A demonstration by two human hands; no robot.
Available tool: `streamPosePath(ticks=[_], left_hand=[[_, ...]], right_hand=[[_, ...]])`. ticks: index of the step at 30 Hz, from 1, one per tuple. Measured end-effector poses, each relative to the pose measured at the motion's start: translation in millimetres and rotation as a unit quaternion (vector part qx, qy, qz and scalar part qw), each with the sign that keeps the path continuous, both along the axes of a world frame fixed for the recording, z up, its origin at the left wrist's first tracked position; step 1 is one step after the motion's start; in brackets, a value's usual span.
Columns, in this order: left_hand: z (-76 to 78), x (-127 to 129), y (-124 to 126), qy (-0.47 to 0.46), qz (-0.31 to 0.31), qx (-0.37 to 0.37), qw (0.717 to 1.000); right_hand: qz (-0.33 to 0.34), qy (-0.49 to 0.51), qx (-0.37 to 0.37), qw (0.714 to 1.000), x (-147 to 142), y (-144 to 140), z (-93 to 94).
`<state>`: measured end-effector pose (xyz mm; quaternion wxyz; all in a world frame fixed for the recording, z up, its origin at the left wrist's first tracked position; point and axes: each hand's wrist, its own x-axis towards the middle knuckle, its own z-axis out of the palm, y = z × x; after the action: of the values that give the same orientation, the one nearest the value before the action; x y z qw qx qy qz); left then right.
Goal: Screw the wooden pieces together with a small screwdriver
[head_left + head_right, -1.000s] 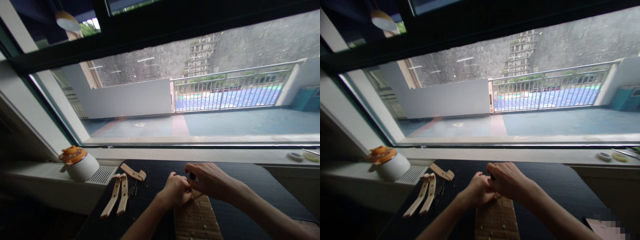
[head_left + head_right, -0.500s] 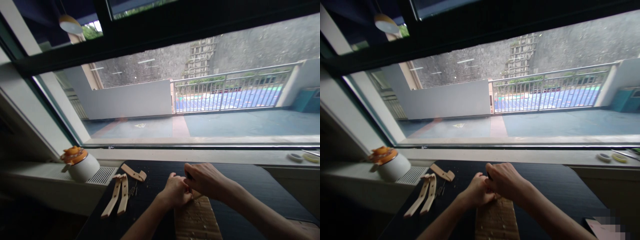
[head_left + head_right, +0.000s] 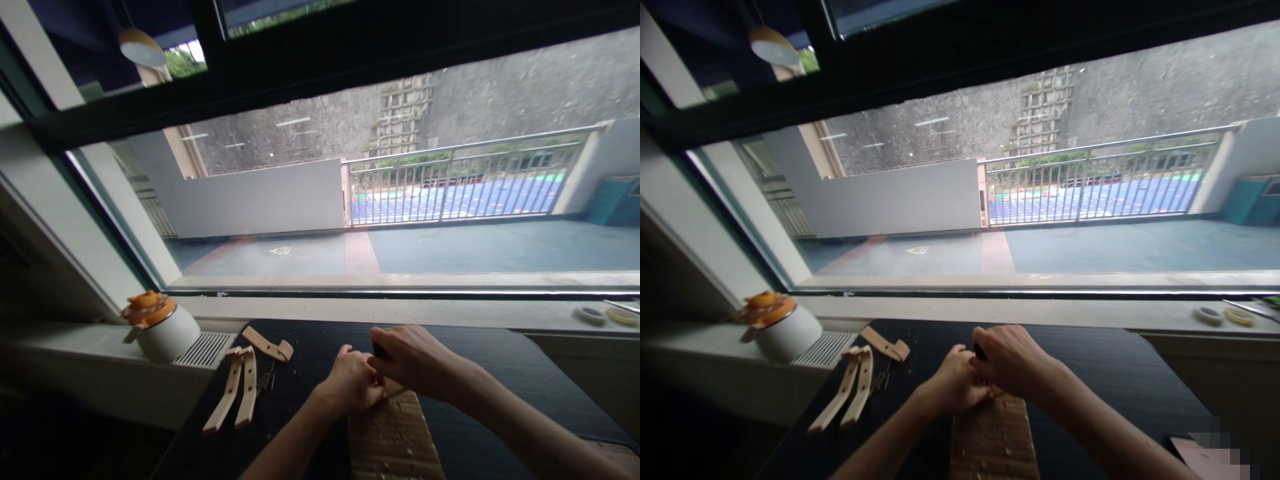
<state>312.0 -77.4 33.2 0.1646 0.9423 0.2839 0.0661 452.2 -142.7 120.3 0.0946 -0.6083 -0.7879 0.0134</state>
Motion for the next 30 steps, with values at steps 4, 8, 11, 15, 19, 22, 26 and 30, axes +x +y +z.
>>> streamPosePath(ticks=[4,8,11,15,19,22,26,30], left_hand=[[2.5,-0.7,-0.5,0.002,-0.008,-0.008,1.0],[2.5,-0.6,-0.2,-0.008,-0.011,-0.003,1.0],[0.7,-0.3,0.6,-0.013,-0.011,-0.004,1.0],[-2.6,-0.9,2.2,-0.023,-0.017,-0.007,1.0],[-3.0,-1.2,1.9,-0.023,-0.01,-0.019,0.999],[-0.6,-0.5,0.4,-0.019,-0.009,-0.018,1.0],[7.2,-1.4,2.5,0.0,-0.024,-0.028,0.999],[18.6,-9.8,11.8,-0.018,-0.06,-0.062,0.996]], right_hand=[[0.016,0.004,-0.01,1.0,1.6,-1.5,9.2],[0.047,0.009,-0.025,0.999,3.1,-3.6,12.0],[0.039,0.006,-0.03,0.999,2.4,-2.1,6.4],[-0.002,-0.008,-0.02,1.0,0.6,1.5,-0.1],[0.001,-0.013,-0.02,1.0,0.3,0.0,5.9],[0.036,-0.004,-0.029,0.999,0.5,-1.8,11.6],[0.044,0.005,-0.042,0.998,1.7,-1.5,9.5],[0.031,0.009,-0.043,0.999,5.8,-1.9,6.0]])
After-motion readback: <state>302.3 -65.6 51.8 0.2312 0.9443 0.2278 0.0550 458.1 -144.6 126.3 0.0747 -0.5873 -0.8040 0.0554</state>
